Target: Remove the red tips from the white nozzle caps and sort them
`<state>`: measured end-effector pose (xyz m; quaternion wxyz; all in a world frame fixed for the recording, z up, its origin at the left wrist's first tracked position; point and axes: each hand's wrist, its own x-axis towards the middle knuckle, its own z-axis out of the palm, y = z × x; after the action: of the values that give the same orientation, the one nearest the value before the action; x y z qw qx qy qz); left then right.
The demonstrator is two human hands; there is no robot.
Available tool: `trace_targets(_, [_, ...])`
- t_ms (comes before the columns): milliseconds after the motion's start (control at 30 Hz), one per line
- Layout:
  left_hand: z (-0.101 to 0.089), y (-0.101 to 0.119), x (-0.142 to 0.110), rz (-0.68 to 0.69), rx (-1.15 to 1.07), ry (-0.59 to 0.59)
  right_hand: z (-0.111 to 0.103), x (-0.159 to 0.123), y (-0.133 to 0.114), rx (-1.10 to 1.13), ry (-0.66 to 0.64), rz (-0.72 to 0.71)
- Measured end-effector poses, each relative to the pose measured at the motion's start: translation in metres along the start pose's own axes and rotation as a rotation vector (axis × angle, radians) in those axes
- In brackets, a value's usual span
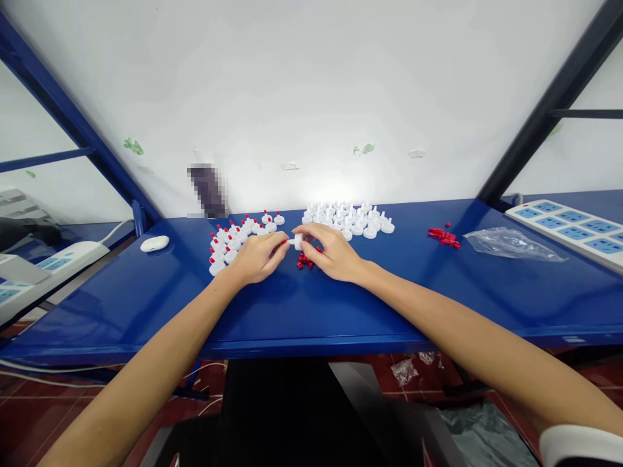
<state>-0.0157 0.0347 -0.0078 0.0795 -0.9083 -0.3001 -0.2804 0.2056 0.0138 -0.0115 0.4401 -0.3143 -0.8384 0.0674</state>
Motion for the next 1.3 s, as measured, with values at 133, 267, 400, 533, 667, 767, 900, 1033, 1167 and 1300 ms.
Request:
trace_targets(133, [0.002,0.002,0.001,0.049,0.056,-0.008,0.000,0.000,0.004,-0.004,-0.052,0.015])
trace_targets(267, [0.005,0.005,0.003,0.035,0.004,-0.022,0.000,0.001,0.005,0.018,-0.071,0.056])
trace_targets(400, [0.010,0.010,0.004,-0.018,-0.116,-0.030,0.000,0.002,0.003,0.133,-0.107,0.144])
trace_targets(533, [0.013,0.014,0.006,-0.128,-0.321,-0.006,-0.004,0.004,0.002,0.122,-0.091,0.114])
trace_targets(667, [0.011,0.016,0.009,-0.240,-0.501,0.030,-0.005,0.007,0.005,0.014,-0.009,-0.070])
trace_targets(767, [0.011,0.015,0.011,-0.275,-0.689,-0.003,-0.004,0.007,0.008,-0.164,0.042,-0.225])
trace_targets(900, [0.014,0.012,0.010,-0.300,-0.801,-0.068,-0.002,0.008,0.008,-0.295,0.003,-0.264])
trace_targets(1033, [0.014,0.009,0.006,-0.287,-0.673,-0.066,0.002,0.006,0.005,-0.284,-0.061,-0.224])
trace_targets(1167, [0.011,0.008,0.003,-0.210,-0.568,-0.033,0.006,0.002,-0.001,-0.238,-0.055,-0.187])
trace_targets(1300, [0.005,0.008,0.003,-0.156,-0.447,-0.009,0.006,0.002,-0.006,-0.212,-0.052,-0.152])
